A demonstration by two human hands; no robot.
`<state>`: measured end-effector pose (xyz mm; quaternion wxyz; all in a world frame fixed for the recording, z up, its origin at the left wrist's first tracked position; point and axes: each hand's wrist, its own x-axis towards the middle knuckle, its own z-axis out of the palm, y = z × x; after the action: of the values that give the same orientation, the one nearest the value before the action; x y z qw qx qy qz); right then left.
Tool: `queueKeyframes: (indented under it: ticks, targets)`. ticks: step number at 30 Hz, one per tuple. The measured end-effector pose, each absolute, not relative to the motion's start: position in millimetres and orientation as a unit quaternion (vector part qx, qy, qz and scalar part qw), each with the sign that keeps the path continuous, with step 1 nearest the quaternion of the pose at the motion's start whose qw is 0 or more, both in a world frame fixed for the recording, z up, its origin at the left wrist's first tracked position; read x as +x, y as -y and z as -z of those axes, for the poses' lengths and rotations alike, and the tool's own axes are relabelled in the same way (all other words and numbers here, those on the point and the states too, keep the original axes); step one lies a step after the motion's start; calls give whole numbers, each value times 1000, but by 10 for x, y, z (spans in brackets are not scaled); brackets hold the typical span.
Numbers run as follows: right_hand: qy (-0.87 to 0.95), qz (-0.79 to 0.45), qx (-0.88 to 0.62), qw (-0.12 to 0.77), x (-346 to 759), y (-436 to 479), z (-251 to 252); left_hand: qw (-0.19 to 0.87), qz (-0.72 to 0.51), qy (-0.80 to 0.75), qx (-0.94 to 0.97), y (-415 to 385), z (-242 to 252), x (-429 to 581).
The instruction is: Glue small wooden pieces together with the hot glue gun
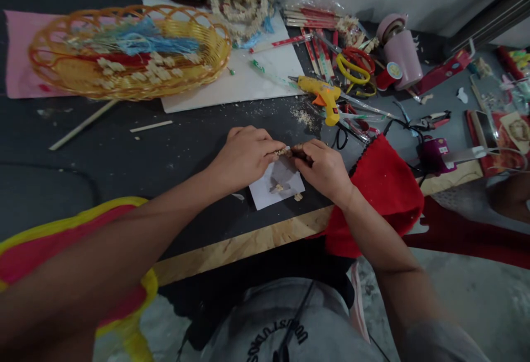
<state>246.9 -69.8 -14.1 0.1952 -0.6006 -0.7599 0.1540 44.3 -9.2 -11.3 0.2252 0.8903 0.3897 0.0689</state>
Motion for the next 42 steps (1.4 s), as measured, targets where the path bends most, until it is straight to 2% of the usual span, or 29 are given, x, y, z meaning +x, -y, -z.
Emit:
queueKeyframes:
  ticks: [6, 25, 32, 42]
  targets:
    - [763, -148, -607, 164, 2437, 684, 126, 232, -66, -394, 887, 98, 91, 455]
    - [763, -134, -613, 157, 2401, 693, 116, 237, -17, -364, 901, 35, 18, 422]
    - [766, -122, -608, 171, 2422, 687, 145, 261, 29, -354, 897, 1, -93, 402]
    - [757, -156, -601, 202, 2433, 689, 157, 285, 5, -320, 904, -98, -74, 317]
